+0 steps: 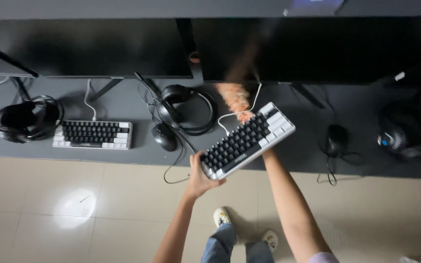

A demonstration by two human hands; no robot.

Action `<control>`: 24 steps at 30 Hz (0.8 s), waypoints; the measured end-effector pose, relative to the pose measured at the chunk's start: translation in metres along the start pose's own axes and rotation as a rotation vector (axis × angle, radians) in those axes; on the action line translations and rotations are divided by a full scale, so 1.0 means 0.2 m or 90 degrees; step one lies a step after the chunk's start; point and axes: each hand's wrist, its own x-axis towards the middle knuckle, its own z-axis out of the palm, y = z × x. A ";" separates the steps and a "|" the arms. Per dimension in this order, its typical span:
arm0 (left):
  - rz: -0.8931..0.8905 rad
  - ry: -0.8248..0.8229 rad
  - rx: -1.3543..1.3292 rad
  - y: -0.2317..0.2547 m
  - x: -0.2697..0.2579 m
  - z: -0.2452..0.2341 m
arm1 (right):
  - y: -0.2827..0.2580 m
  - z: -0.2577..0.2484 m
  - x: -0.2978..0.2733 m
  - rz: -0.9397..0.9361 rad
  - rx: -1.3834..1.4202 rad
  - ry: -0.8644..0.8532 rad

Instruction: Dusting various computer peripherals including keyboards, mice, and headphones using a handheld duster.

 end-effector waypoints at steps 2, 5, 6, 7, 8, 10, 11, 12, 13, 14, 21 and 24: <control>-0.050 0.001 0.009 0.04 0.02 0.01 | 0.05 -0.03 -0.06 0.050 -0.034 -0.034; -0.012 0.014 0.022 0.03 0.06 0.05 | 0.11 -0.09 -0.10 0.121 -0.082 -0.075; -0.008 0.009 0.022 0.03 0.07 0.06 | 0.17 -0.06 -0.26 0.124 -0.081 -0.069; 0.004 0.014 0.036 0.04 0.08 0.07 | 0.23 -0.05 -0.41 0.116 0.187 -0.027; 0.016 0.019 0.051 0.05 0.10 0.09 | 0.30 -0.02 -0.56 0.100 0.454 0.017; 0.049 0.033 0.073 0.08 0.14 0.14 | 0.27 -0.14 -0.89 0.031 0.326 0.010; 0.076 0.055 0.096 0.09 0.15 0.17 | 0.25 -0.19 -1.06 -0.038 0.197 -0.011; 0.079 0.049 0.092 0.10 0.17 0.20 | 0.24 -0.20 -1.19 -0.034 0.193 -0.005; 0.077 0.054 0.111 0.12 0.18 0.24 | 0.23 -0.22 -1.31 0.113 0.253 -0.065; 0.076 0.059 0.130 0.13 0.19 0.28 | 0.22 -0.23 -1.43 0.261 0.313 -0.125; 0.074 0.072 0.228 0.14 0.25 0.74 | 0.18 -0.31 -1.74 0.132 0.396 -0.102; 0.052 0.064 0.190 0.08 0.24 0.94 | 0.10 -0.42 -1.76 -0.017 0.336 -0.155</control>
